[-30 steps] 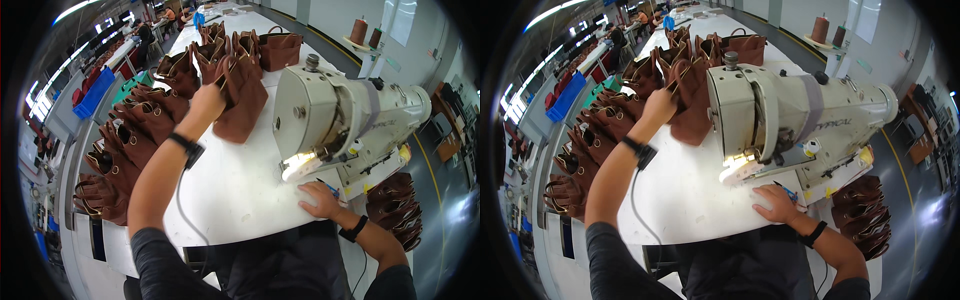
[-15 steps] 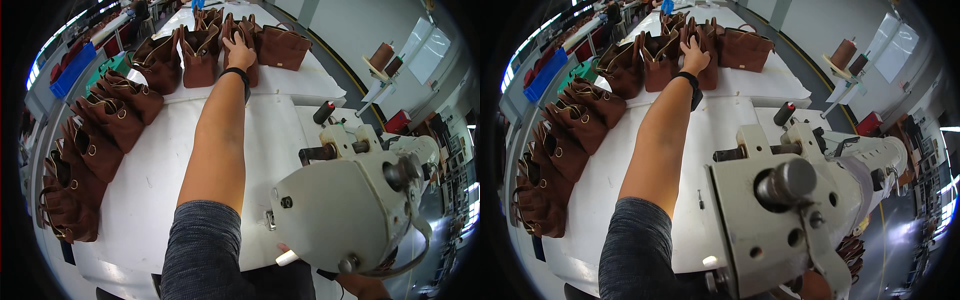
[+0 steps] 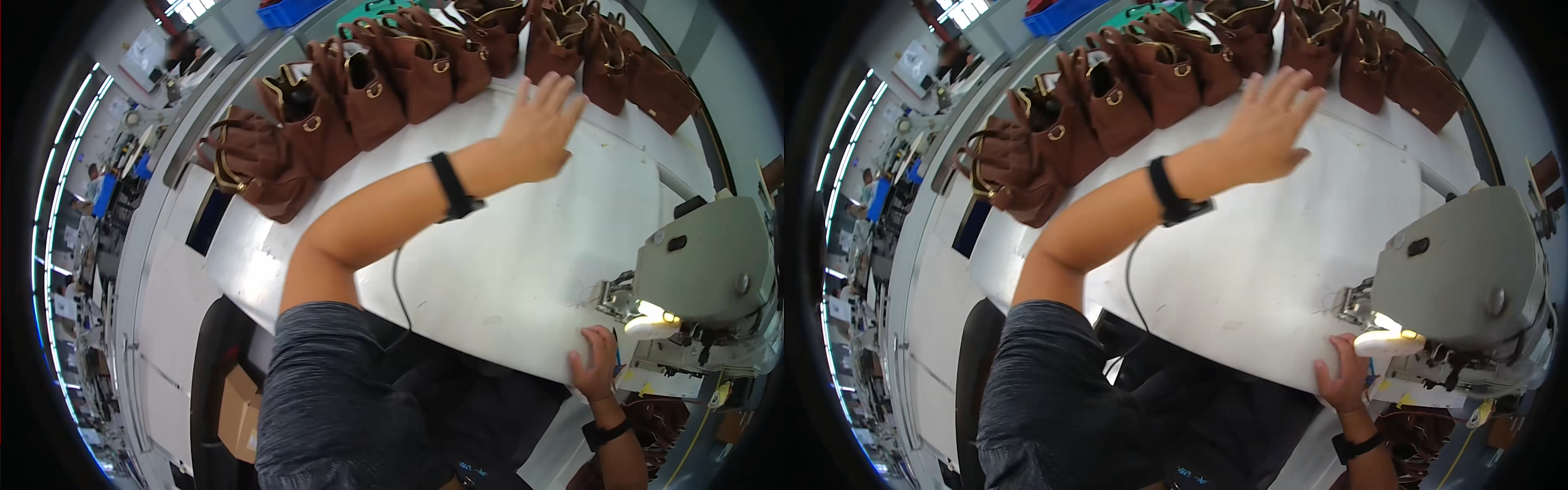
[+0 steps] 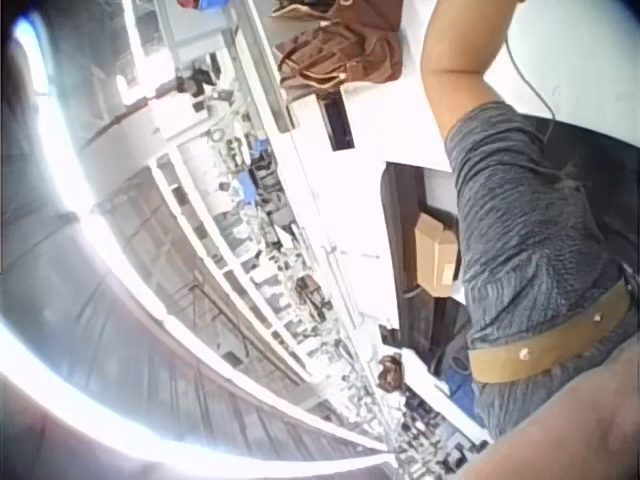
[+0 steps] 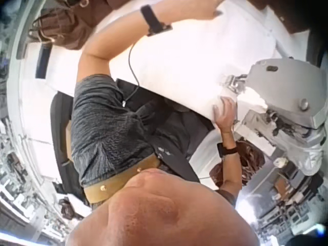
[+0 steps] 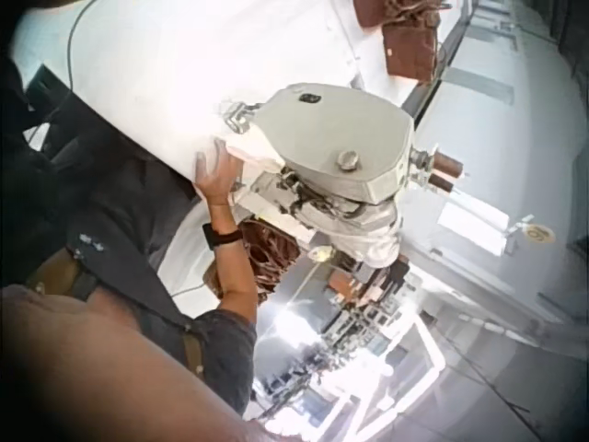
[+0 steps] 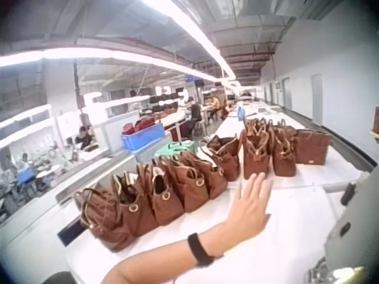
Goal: Sewing components of a leather bag using an industrial sewing machine.
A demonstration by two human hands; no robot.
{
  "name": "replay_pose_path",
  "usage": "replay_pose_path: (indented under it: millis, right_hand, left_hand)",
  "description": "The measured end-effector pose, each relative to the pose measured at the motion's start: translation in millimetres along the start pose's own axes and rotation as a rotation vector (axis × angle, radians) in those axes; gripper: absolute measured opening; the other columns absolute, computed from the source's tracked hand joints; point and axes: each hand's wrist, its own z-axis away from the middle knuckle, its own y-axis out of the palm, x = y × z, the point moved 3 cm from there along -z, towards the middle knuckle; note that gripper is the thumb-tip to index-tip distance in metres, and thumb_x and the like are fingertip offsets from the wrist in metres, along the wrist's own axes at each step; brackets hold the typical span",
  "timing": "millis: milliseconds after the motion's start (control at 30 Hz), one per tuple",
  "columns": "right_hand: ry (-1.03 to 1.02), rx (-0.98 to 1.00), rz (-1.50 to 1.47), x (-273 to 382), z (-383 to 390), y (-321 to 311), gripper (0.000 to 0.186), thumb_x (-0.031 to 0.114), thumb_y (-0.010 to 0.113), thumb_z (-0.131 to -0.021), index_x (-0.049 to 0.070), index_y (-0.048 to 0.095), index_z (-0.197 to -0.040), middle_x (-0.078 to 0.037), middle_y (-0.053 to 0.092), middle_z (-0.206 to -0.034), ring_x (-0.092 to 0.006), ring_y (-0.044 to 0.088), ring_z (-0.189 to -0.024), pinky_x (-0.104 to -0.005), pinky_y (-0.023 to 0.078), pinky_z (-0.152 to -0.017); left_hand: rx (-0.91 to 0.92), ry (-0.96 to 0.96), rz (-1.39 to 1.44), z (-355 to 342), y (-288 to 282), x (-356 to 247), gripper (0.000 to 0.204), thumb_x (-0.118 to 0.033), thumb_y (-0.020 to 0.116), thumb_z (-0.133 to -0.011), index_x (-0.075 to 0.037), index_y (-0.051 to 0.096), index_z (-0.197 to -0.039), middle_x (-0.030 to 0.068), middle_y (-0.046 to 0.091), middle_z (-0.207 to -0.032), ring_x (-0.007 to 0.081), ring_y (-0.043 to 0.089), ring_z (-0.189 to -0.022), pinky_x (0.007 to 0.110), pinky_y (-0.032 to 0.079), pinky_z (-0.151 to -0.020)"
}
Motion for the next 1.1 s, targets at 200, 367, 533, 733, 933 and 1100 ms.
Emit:
replay_pose_path:
  millis: [200,367,533,733,933,1100]
  right_hand:
    - [0.013,-0.009,0.002,-2.3,5.0,4.8,0.042,0.016,0.072,-0.082,0.000,0.063,-0.120,-0.022,0.058,-0.122,-0.0406,0.056,-0.115,-0.0480,0.043,-0.103]
    - [0.038,-0.029,-0.024,-1.5,6.7,8.4,0.035,0.014,0.070,-0.085,0.000,0.063,-0.116,-0.020,0.060,-0.118,-0.0396,0.058,-0.112,-0.0450,0.045,-0.101]
    - [-0.035,-0.093,0.037,6.0,5.6,7.6,0.032,0.013,0.069,-0.087,0.000,0.063,-0.115,-0.020,0.061,-0.117,-0.0392,0.059,-0.111,-0.0446,0.046,-0.100]
    - [-0.105,-0.130,0.101,0.8,10.6,9.7,0.029,0.011,0.069,-0.090,0.000,0.065,-0.116,-0.020,0.063,-0.116,-0.0400,0.060,-0.111,-0.0439,0.046,-0.101]
    - [-0.079,-0.103,0.097,-23.7,16.4,19.1,0.028,0.011,0.068,-0.095,0.001,0.066,-0.121,-0.017,0.064,-0.124,-0.0340,0.061,-0.119,-0.0402,0.049,-0.099]
    - [-0.099,-0.083,0.127,-26.4,11.8,23.6,0.028,0.012,0.067,-0.098,0.003,0.067,-0.124,-0.015,0.065,-0.126,-0.0301,0.060,-0.121,-0.0374,0.049,-0.099]
  left_hand:
    - [-0.050,-0.418,-0.888,131.3,-283.6,194.9,0.086,-0.052,0.076,-0.086,0.006,0.049,-0.144,0.0270,0.051,-0.149,0.0428,0.045,-0.141,0.051,0.036,-0.116]
    - [0.224,-1.336,-0.584,276.2,-364.4,301.3,0.077,-0.048,0.077,-0.086,0.006,0.052,-0.135,0.0268,0.061,-0.130,0.0435,0.065,-0.116,0.052,0.053,-0.102]
    - [-0.322,-1.487,0.692,334.9,-338.5,275.9,0.040,-0.015,0.058,-0.097,0.006,0.048,-0.130,0.0238,0.068,-0.118,0.0406,0.070,-0.107,0.055,0.062,-0.090]
    - [-0.650,-1.391,1.018,363.3,-357.7,196.1,0.028,-0.009,0.052,-0.099,0.008,0.062,-0.118,0.0241,0.068,-0.121,0.0372,0.070,-0.110,0.050,0.059,-0.101]
    - [-0.604,-1.470,1.253,428.4,-266.8,31.0,0.040,-0.012,0.061,-0.096,0.003,0.055,-0.133,0.0160,0.069,-0.122,0.0293,0.071,-0.102,0.040,0.061,-0.088]
    - [-0.453,-1.145,0.201,430.8,-243.7,-22.2,0.065,-0.014,0.068,-0.086,0.001,0.047,-0.146,0.0200,0.068,-0.118,0.0255,0.069,-0.090,0.035,0.059,-0.070]
